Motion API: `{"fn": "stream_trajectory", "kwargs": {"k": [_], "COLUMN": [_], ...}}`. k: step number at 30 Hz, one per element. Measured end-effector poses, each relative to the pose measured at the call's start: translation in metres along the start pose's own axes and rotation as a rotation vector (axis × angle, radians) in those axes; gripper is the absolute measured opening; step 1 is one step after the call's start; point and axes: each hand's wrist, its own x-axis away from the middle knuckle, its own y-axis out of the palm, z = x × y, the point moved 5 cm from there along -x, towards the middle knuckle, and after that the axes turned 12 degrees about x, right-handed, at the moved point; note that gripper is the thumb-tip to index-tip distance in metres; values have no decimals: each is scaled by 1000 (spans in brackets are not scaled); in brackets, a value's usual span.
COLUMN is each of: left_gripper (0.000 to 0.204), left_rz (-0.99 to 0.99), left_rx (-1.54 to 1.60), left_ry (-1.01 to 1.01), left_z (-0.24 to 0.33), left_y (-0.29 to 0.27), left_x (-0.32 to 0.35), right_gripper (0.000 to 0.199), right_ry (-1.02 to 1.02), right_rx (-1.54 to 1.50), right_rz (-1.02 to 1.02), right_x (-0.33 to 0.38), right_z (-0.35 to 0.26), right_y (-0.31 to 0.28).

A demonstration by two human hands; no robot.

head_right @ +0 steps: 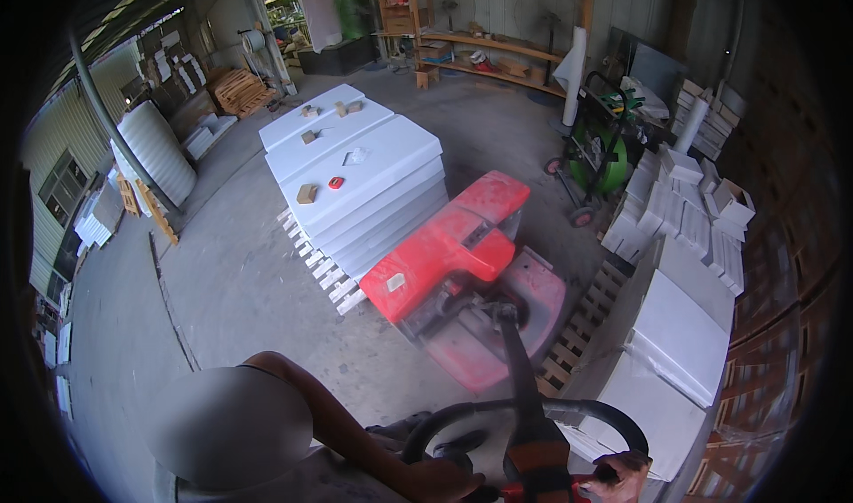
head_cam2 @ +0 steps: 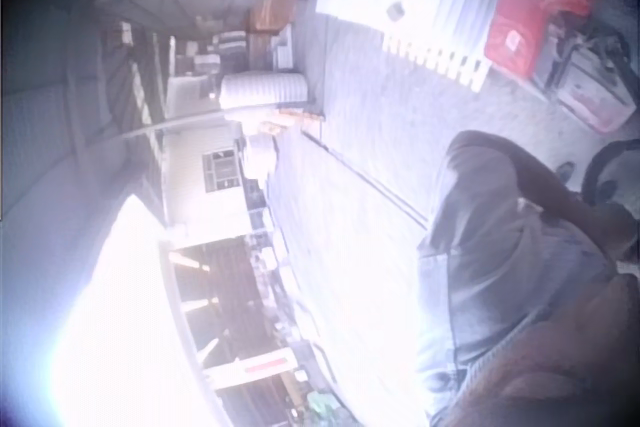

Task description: The person operates a red electric pallet jack to move stacks of white foam boards on wooden pallets within a warehouse. They reposition a wooden pallet by hand and continue moving the loaded pallet jack to a new location.

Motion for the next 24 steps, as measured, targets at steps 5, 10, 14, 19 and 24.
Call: {"fn": "stream_trajectory", "kwargs": {"k": [5,10,14,19,24], "left_gripper": [45,55,55,50,58], "left_rz": [41,23,115,205,257], "left_rx": [0,3,-87,-110,-68], "left_ry": [-130,-142,-140,-155,-175], "left_z": [5,0,-2,-16,-41], "left_y": [-18,-46,-68,-96,-133], "left_x": [-37,-61,-91,-153,-203], "right_gripper": [32,56,42,49,50], "right_ry": [-57,-64,-121,-141,-173], "right_rx": [-32,-45,-28,-108,-72], "right_rz": [5,129,140,95,53], "right_x": [-46,-90,-131,-196,-266], "right_z": [28,48,67,118,148], "right_y": [-6,1,2,11,20]}}
